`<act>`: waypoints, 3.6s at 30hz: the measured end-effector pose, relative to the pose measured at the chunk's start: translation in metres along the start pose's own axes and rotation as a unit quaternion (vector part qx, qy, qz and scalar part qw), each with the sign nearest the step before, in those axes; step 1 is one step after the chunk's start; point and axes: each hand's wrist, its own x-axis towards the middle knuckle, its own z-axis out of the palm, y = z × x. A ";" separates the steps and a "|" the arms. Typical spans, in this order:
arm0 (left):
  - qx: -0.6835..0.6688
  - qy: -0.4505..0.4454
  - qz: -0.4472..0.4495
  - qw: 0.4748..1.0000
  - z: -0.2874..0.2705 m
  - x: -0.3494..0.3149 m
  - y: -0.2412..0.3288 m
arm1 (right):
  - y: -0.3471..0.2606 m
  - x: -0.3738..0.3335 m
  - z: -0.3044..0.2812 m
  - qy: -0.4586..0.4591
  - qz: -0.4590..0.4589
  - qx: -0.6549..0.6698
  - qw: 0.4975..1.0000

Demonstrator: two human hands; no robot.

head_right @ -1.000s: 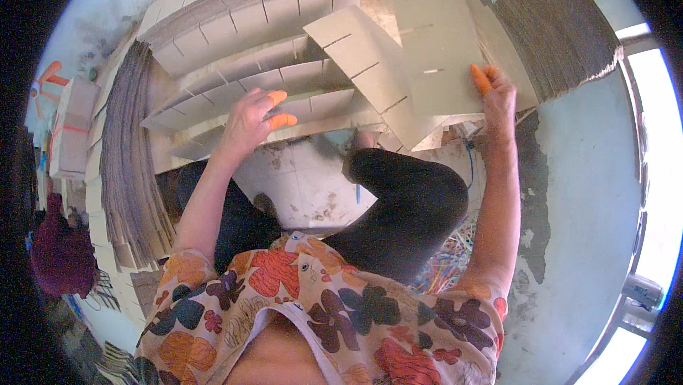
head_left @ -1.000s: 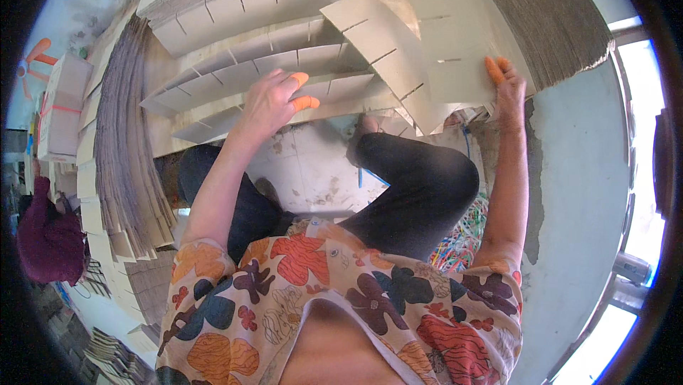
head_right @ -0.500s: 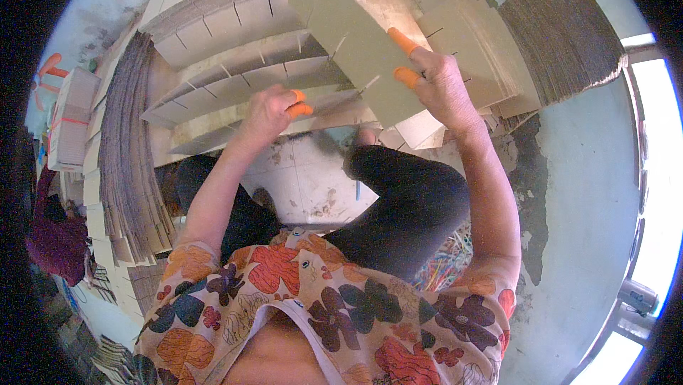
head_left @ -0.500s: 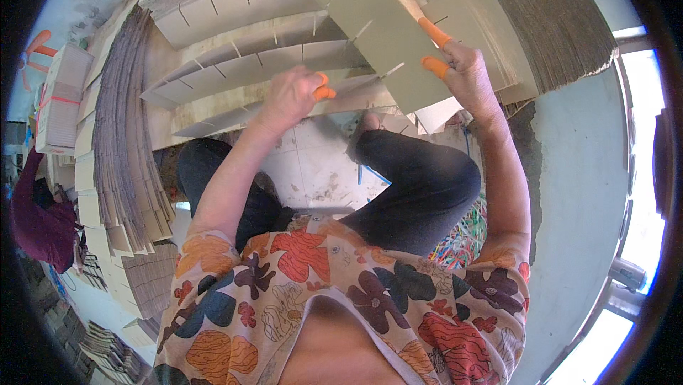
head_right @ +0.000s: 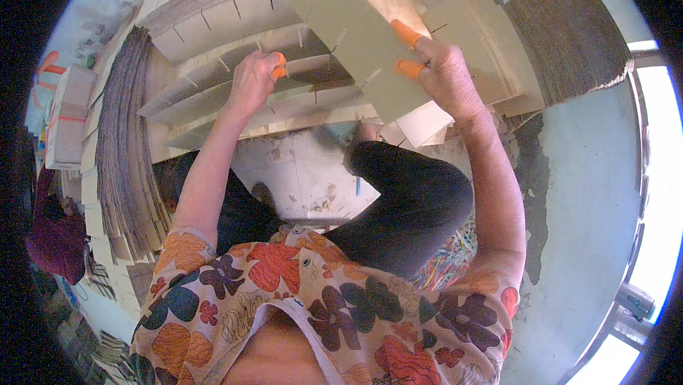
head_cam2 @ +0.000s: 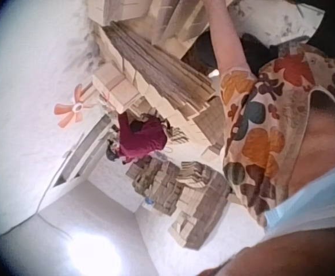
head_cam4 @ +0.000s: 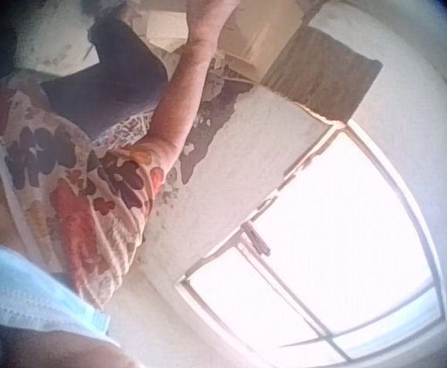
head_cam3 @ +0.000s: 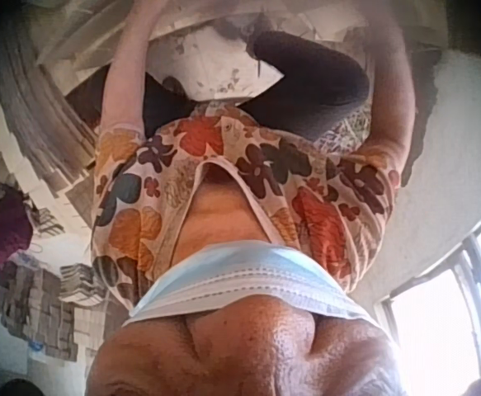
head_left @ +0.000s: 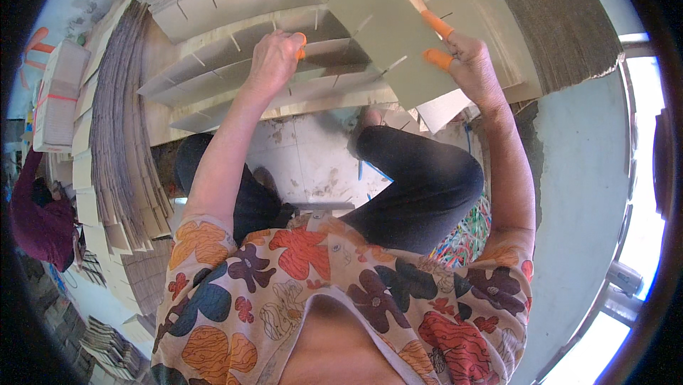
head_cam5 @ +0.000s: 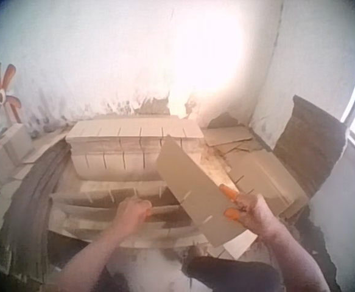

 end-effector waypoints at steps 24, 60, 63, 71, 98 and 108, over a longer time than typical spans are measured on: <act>-0.011 0.017 -0.009 1.000 0.004 -0.002 -0.003 | -0.016 0.008 -0.009 -0.058 -0.012 -0.053 0.997; 0.088 -0.080 -0.052 0.992 0.007 0.056 -0.059 | 0.021 -0.010 0.057 -0.118 -0.089 -0.097 0.984; 0.075 -0.073 -0.043 0.994 0.010 0.055 -0.064 | 0.024 -0.002 0.066 -0.145 -0.152 -0.154 0.966; 0.066 -0.093 -0.104 0.988 -0.013 0.052 -0.052 | 0.008 0.008 0.063 -0.030 -0.080 -0.214 0.973; -0.042 -0.430 -0.095 0.897 0.016 -0.199 -0.033 | 0.103 -0.010 -0.003 0.042 0.273 0.128 0.953; -0.196 -0.142 -0.132 0.961 -0.052 -0.186 -0.006 | 0.093 -0.013 -0.029 0.127 0.244 0.149 0.950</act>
